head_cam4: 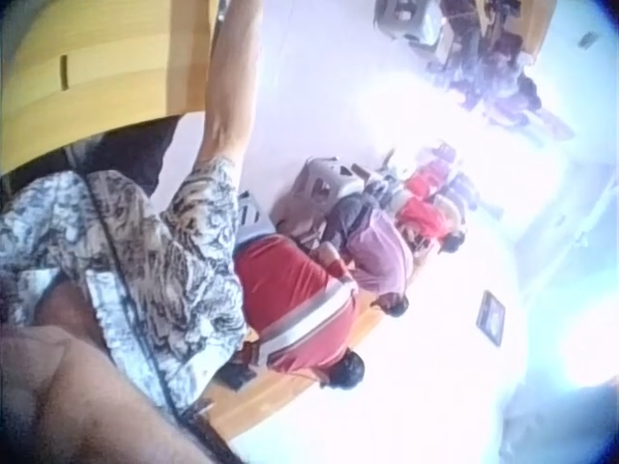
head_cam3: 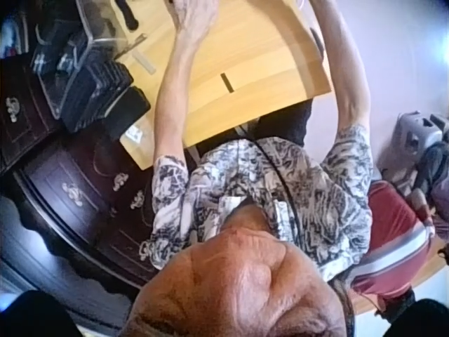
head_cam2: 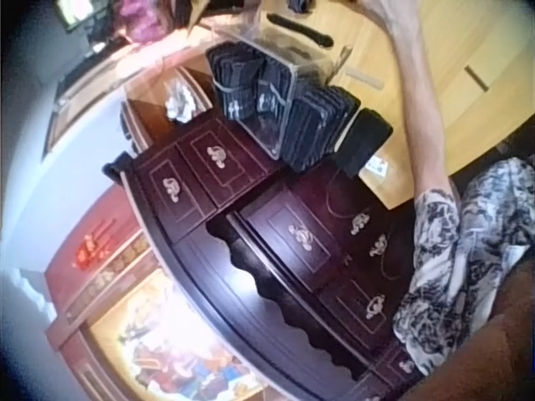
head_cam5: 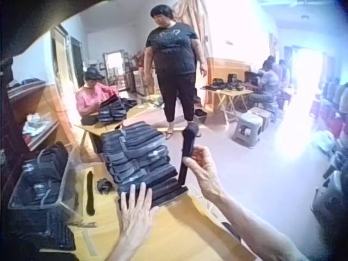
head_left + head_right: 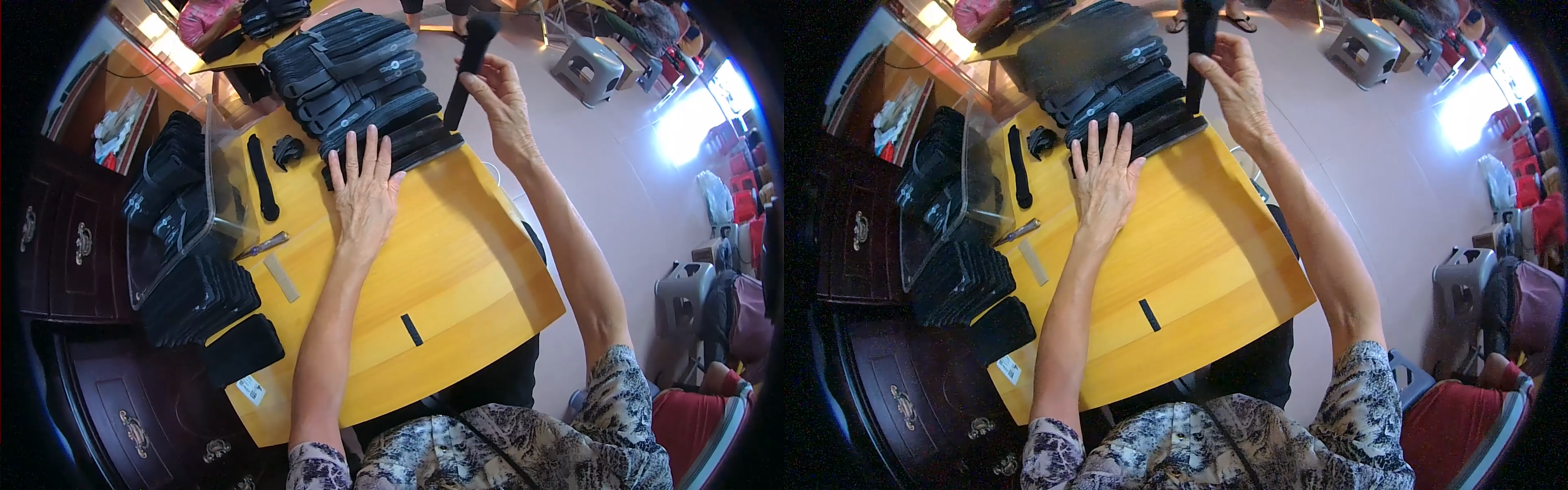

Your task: Inspecting and organizing hook-and-loop cable straps at a manufacturing workbench.

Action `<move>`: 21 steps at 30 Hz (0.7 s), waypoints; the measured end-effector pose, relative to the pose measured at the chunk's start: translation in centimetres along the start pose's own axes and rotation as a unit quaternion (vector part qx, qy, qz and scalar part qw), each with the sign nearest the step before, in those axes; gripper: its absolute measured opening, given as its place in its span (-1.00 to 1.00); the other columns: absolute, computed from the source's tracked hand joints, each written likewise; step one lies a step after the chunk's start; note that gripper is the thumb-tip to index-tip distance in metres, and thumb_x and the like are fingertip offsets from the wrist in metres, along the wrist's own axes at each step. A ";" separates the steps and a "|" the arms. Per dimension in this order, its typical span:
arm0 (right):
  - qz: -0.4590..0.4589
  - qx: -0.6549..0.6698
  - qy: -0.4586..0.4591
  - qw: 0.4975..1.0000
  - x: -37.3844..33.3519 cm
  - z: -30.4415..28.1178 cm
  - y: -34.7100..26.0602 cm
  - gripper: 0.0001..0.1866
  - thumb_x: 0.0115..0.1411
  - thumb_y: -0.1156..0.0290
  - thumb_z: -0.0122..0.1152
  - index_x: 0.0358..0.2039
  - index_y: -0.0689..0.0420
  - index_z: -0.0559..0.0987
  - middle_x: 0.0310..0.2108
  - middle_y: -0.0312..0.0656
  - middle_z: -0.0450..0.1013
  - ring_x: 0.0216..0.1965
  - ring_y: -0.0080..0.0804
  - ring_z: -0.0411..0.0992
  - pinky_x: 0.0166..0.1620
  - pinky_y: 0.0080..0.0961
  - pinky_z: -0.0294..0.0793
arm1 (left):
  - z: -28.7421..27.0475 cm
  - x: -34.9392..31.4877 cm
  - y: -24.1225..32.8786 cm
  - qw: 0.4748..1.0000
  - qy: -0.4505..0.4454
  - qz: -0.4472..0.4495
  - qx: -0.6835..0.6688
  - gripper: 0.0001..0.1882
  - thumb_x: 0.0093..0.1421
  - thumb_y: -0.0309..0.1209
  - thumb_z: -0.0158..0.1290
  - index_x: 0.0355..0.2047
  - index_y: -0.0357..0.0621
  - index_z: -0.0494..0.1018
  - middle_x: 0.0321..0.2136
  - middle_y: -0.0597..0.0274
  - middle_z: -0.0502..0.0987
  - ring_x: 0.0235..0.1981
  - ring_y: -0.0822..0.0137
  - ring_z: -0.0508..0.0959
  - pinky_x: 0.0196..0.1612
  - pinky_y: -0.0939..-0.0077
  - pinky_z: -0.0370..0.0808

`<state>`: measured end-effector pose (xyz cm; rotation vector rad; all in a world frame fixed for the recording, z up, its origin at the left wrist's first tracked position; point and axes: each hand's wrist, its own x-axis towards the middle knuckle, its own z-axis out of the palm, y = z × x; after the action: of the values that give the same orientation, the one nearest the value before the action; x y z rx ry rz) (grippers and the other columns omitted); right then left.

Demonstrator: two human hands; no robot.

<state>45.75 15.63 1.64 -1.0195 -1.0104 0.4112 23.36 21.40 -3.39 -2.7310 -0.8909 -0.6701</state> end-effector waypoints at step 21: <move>0.118 -0.259 -0.211 0.935 -9.1 2.7 -11.4 -0.48 -0.11 0.16 0.50 -0.30 0.25 0.47 -0.45 -0.12 0.43 -0.39 -0.30 0.43 -0.32 -0.41 0.43 | -11.1 -1.3 5.4 0.599 0.022 -0.228 -0.767 -0.70 0.14 -0.47 0.22 -0.14 -0.23 0.43 -0.27 0.29 0.51 -0.22 0.53 0.47 -0.05 0.61 0.42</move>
<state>37.15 4.96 7.18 -1.5807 -1.4326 0.5953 21.73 12.95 5.52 -3.5909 -1.3937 -2.6535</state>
